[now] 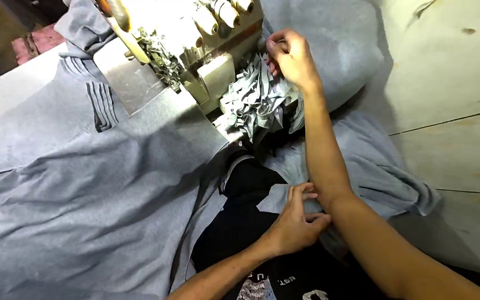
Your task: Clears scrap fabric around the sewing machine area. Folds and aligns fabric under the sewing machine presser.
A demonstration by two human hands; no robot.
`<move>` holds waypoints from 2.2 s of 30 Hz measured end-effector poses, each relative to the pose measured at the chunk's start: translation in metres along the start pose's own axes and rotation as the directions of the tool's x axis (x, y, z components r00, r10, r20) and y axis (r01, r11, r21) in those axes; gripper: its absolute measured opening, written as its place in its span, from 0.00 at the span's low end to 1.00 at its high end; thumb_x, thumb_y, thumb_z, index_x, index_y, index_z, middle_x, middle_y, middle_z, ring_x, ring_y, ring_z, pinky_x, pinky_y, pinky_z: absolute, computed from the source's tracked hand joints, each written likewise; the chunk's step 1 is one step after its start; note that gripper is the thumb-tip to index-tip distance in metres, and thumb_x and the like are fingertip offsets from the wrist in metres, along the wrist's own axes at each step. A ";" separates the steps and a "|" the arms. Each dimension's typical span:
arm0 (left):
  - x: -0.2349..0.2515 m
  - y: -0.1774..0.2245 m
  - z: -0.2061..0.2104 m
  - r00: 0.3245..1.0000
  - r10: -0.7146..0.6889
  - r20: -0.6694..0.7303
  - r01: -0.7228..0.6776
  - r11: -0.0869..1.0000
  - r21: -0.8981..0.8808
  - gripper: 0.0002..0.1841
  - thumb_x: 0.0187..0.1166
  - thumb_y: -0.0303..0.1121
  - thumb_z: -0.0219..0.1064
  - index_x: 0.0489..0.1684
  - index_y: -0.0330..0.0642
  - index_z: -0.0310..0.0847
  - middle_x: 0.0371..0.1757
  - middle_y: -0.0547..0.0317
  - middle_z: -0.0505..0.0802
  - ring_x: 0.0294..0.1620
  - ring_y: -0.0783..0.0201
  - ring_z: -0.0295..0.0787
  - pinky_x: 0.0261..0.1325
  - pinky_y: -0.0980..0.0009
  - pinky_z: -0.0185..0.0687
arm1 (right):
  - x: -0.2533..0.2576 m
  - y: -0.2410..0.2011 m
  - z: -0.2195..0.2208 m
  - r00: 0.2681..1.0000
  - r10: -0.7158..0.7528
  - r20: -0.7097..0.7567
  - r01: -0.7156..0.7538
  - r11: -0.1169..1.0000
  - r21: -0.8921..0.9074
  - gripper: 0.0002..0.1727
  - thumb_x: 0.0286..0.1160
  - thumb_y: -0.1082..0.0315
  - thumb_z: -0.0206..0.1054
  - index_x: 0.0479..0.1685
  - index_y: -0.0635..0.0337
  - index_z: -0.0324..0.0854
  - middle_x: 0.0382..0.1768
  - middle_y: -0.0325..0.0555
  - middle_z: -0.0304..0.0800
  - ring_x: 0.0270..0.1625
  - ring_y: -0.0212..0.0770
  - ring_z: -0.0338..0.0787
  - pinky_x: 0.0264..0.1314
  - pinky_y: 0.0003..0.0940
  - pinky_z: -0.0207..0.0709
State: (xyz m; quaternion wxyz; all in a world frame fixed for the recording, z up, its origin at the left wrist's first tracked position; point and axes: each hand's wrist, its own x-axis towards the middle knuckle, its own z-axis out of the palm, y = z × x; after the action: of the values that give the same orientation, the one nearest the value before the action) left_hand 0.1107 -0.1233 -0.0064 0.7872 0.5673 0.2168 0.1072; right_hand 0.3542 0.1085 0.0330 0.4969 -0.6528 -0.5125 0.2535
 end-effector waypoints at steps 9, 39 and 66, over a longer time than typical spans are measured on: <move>0.010 0.011 0.001 0.989 0.119 -0.090 -0.108 0.987 0.121 0.31 0.76 0.24 0.67 0.80 0.24 0.65 0.79 0.35 0.75 0.76 0.53 0.80 0.74 0.62 0.83 | 0.014 0.004 -0.004 0.997 -0.052 0.060 0.036 0.972 0.234 0.11 0.89 0.67 0.59 0.53 0.65 0.82 0.29 0.38 0.90 0.24 0.30 0.83 0.27 0.25 0.79; -0.004 -0.076 -0.114 0.992 0.117 0.054 -0.118 0.993 0.018 0.11 0.87 0.23 0.55 0.56 0.29 0.80 0.45 0.52 0.93 0.41 0.63 0.93 0.51 0.64 0.91 | -0.030 -0.035 -0.009 0.895 -0.356 0.268 0.432 0.838 -0.332 0.13 0.71 0.75 0.65 0.47 0.56 0.93 0.45 0.48 0.94 0.47 0.40 0.92 0.54 0.42 0.84; 0.076 0.067 -0.149 0.777 0.604 -0.176 -0.012 0.293 0.956 0.33 0.73 0.48 0.77 0.73 0.38 0.76 0.65 0.42 0.85 0.62 0.47 0.86 0.60 0.53 0.87 | 0.000 -0.032 0.000 0.941 -0.107 0.322 0.282 0.775 -0.566 0.13 0.80 0.63 0.63 0.54 0.59 0.89 0.50 0.54 0.93 0.56 0.54 0.92 0.62 0.61 0.80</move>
State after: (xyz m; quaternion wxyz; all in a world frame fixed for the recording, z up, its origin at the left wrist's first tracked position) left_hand 0.1142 0.0571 0.0003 0.2014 0.8861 0.3181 0.2703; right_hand 0.3409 0.1074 0.0625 0.2112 -0.6786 -0.6947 0.1106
